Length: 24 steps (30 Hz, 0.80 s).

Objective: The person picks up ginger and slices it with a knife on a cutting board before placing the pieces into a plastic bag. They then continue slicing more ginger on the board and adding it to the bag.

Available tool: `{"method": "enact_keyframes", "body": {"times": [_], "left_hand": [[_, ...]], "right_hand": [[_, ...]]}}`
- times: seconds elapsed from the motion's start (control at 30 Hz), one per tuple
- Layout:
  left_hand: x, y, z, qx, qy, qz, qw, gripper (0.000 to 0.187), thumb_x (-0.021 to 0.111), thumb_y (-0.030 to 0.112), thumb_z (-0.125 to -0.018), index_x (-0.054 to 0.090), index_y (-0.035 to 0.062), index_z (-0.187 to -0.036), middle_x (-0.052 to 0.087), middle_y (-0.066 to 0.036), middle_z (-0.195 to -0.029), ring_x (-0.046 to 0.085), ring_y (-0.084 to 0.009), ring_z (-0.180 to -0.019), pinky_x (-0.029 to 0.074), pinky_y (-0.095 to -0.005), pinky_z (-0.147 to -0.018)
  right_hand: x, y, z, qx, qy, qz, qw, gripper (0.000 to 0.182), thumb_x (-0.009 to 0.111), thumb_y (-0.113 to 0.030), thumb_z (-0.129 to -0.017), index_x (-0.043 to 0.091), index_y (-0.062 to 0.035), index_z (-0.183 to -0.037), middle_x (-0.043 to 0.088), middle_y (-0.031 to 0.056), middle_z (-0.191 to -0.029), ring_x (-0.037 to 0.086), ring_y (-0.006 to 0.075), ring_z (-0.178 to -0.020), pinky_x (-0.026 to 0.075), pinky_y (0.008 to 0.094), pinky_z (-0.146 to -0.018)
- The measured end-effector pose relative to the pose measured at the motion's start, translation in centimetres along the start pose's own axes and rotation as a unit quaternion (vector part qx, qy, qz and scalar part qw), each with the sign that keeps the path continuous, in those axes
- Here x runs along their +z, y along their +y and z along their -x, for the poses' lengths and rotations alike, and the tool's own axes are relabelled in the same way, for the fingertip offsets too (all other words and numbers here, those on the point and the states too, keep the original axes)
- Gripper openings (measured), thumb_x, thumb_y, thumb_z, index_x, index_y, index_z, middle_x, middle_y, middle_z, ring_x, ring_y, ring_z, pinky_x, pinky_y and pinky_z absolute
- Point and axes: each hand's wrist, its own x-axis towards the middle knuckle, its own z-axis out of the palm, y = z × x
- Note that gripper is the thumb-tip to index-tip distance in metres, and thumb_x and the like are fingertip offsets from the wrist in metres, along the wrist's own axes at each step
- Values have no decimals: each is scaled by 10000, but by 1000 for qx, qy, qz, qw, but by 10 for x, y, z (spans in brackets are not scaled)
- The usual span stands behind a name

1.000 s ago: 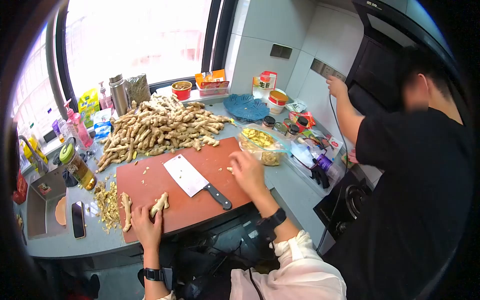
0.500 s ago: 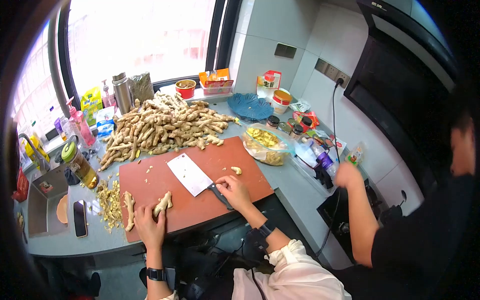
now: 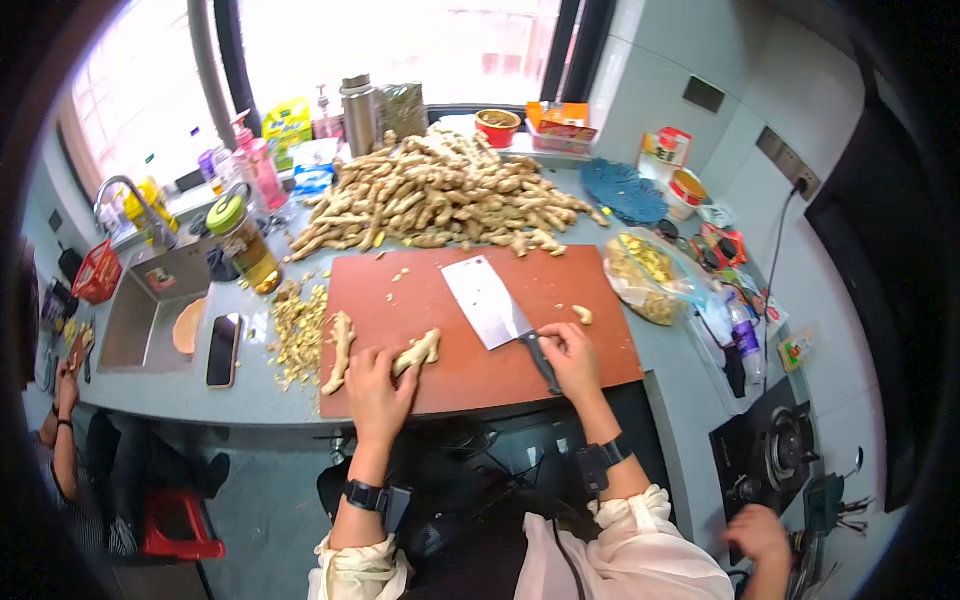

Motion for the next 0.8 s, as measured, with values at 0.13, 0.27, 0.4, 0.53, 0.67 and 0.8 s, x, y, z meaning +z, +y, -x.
{"method": "enact_keyframes", "body": {"times": [0.13, 0.27, 0.4, 0.53, 0.67, 0.8], "left_hand": [[1, 0, 2, -28, -22, -12, 999, 301, 784, 278, -857, 709, 98, -1085, 618, -100, -1067, 575, -319, -1059, 431, -455, -947], [0, 0, 0, -24, -18, 2, 1000, 298, 782, 287, -869, 713, 99, -1091, 626, -85, -1064, 575, -303, -1052, 433, -445, -935], [1, 1, -1, -21, -9, -2, 1000, 285, 772, 298, -887, 732, 106, -1094, 634, -69, -1050, 578, -287, -1034, 432, -434, -920], [1, -1, -1, -11, -6, 1, 1000, 287, 783, 298, -878, 740, 119, -1099, 639, -61, -1039, 581, -279, -1023, 428, -426, -909], [-1, 0, -1, -6, -26, 37, 999, 253, 815, 234, -841, 727, 116, -1046, 653, -46, -1014, 593, -282, -986, 424, -426, -913], [2, -1, -2, -9, -39, 74, 996, 230, 822, 153, -807, 704, 111, -1000, 666, -44, -1011, 606, -289, -963, 423, -420, -918]], "right_hand": [[1, 4, 0, 1, 1, -7, 1000, 145, 719, -80, -910, 740, 0, -1030, 610, 33, -900, 551, 109, -738, 457, 270, -678], [1, 3, 0, -1, 4, -7, 1000, 139, 715, -51, -906, 729, 15, -1028, 599, 30, -898, 539, 102, -748, 452, 263, -689], [1, 4, -1, 1, -2, -19, 1000, 142, 707, -41, -908, 723, 22, -1035, 598, 27, -902, 540, 100, -761, 452, 261, -700], [0, -2, -1, 8, -4, -13, 1000, 146, 706, -44, -911, 723, 22, -1040, 602, 23, -906, 535, 100, -758, 452, 261, -700], [-1, -2, 0, -3, -2, -5, 1000, 146, 705, -48, -913, 724, 21, -1040, 606, 21, -899, 532, 100, -753, 452, 261, -697], [0, -1, 0, -6, 1, -12, 1000, 147, 708, -48, -911, 724, 19, -1040, 606, 20, -886, 529, 99, -738, 450, 259, -684]]}}
